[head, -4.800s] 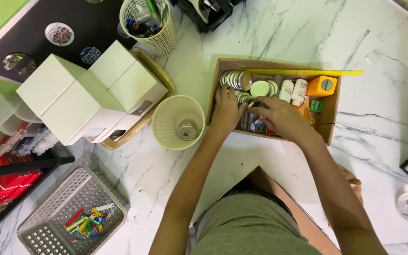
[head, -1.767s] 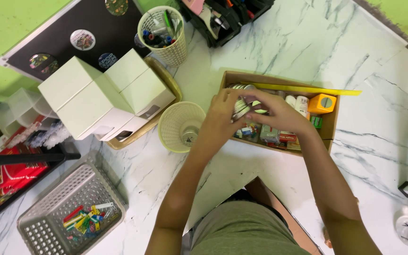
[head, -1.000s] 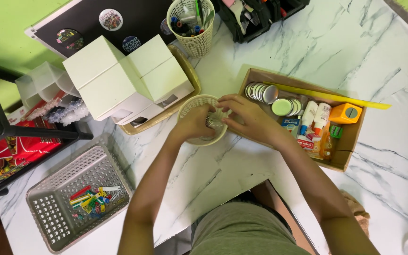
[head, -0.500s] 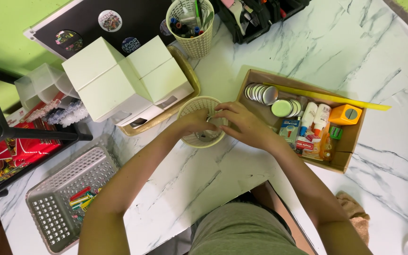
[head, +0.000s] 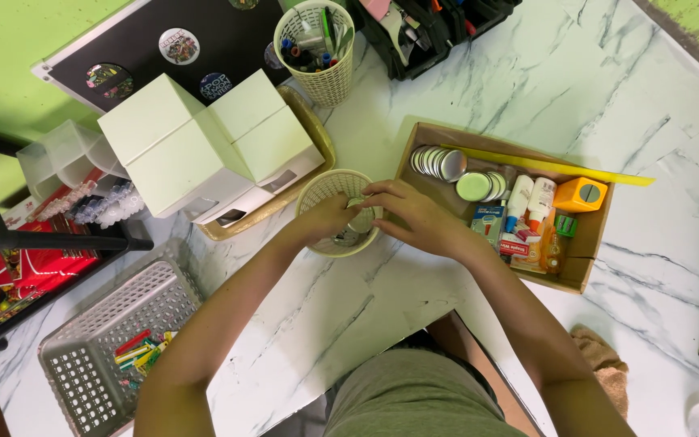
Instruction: The person sorts various craft supplies from a cardboard box and a plastic basket onto a black rolling cart. They place metal tins, a yellow ruler, glue bottles, and small boxes into the cart's top shelf, then move the empty box to a nearby table.
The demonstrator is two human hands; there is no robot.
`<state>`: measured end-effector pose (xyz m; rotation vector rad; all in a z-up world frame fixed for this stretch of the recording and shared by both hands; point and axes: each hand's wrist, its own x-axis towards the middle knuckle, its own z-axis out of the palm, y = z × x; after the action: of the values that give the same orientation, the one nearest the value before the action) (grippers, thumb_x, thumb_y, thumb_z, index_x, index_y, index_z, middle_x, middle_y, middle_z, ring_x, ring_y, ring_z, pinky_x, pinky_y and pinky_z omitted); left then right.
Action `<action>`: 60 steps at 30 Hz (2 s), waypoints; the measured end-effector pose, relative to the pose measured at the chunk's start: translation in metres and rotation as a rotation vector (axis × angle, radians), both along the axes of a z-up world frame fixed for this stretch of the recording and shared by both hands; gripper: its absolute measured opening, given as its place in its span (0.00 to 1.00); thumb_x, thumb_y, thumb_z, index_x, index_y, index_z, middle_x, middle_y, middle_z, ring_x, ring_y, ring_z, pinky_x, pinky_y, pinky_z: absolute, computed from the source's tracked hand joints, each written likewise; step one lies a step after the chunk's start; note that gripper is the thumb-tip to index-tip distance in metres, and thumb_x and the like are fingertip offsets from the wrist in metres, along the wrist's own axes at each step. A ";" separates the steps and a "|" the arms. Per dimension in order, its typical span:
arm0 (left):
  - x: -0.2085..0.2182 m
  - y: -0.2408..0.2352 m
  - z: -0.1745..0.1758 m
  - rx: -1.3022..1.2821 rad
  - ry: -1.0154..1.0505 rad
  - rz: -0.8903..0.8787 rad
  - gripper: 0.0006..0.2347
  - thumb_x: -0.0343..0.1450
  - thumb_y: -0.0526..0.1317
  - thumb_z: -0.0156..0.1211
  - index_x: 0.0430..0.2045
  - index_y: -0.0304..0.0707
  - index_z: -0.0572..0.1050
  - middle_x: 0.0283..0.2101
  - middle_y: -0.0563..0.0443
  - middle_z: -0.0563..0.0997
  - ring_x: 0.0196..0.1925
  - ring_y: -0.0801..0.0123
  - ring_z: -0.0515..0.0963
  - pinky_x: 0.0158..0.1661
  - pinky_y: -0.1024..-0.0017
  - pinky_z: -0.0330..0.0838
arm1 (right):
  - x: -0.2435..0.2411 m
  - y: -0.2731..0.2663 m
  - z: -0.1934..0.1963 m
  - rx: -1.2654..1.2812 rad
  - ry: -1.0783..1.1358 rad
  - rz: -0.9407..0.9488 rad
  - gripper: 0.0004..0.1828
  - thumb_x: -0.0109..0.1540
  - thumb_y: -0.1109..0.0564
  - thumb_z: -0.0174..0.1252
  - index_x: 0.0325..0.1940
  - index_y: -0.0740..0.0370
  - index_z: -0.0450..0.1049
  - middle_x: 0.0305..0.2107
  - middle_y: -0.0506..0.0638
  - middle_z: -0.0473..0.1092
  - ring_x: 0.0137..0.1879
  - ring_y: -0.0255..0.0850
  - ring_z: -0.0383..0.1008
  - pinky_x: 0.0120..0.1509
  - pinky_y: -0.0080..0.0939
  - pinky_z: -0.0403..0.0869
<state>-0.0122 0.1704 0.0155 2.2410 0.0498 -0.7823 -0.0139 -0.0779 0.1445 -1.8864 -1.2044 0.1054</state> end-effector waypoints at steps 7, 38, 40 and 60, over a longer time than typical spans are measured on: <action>-0.030 -0.016 0.124 -0.005 -0.156 0.043 0.22 0.77 0.50 0.49 0.48 0.22 0.71 0.41 0.31 0.81 0.43 0.50 0.81 0.46 0.56 0.73 | 0.000 -0.024 0.014 -0.001 0.207 -0.133 0.17 0.64 0.61 0.60 0.58 0.61 0.71 0.57 0.52 0.69 0.48 0.41 0.79 0.52 0.38 0.78; 0.030 -0.184 0.015 0.096 -0.751 0.145 0.30 0.66 0.38 0.67 0.60 0.23 0.62 0.66 0.30 0.62 0.63 0.34 0.65 0.56 0.51 0.69 | 0.069 -0.100 -0.155 -0.905 -0.208 -0.890 0.33 0.45 0.48 0.76 0.48 0.68 0.76 0.48 0.60 0.69 0.59 0.56 0.66 0.53 0.50 0.77; 0.030 -0.184 0.005 0.066 -0.751 0.157 0.31 0.66 0.37 0.67 0.61 0.22 0.61 0.67 0.29 0.61 0.63 0.34 0.65 0.59 0.51 0.68 | 0.061 -0.096 -0.138 -0.878 -0.193 -0.861 0.37 0.41 0.49 0.78 0.49 0.67 0.74 0.46 0.59 0.71 0.59 0.56 0.67 0.53 0.51 0.76; -0.026 -0.171 0.119 -0.647 -0.516 0.377 0.18 0.76 0.35 0.50 0.62 0.33 0.64 0.48 0.39 0.80 0.45 0.51 0.87 0.44 0.64 0.80 | 0.017 -0.081 -0.023 0.111 0.413 -0.644 0.23 0.63 0.59 0.63 0.63 0.59 0.72 0.42 0.51 0.77 0.46 0.38 0.76 0.51 0.36 0.74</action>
<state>-0.0386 -0.0003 0.1345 1.6716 -0.0267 0.0127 0.0033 -0.1593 0.1218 -1.9415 -0.2945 0.0686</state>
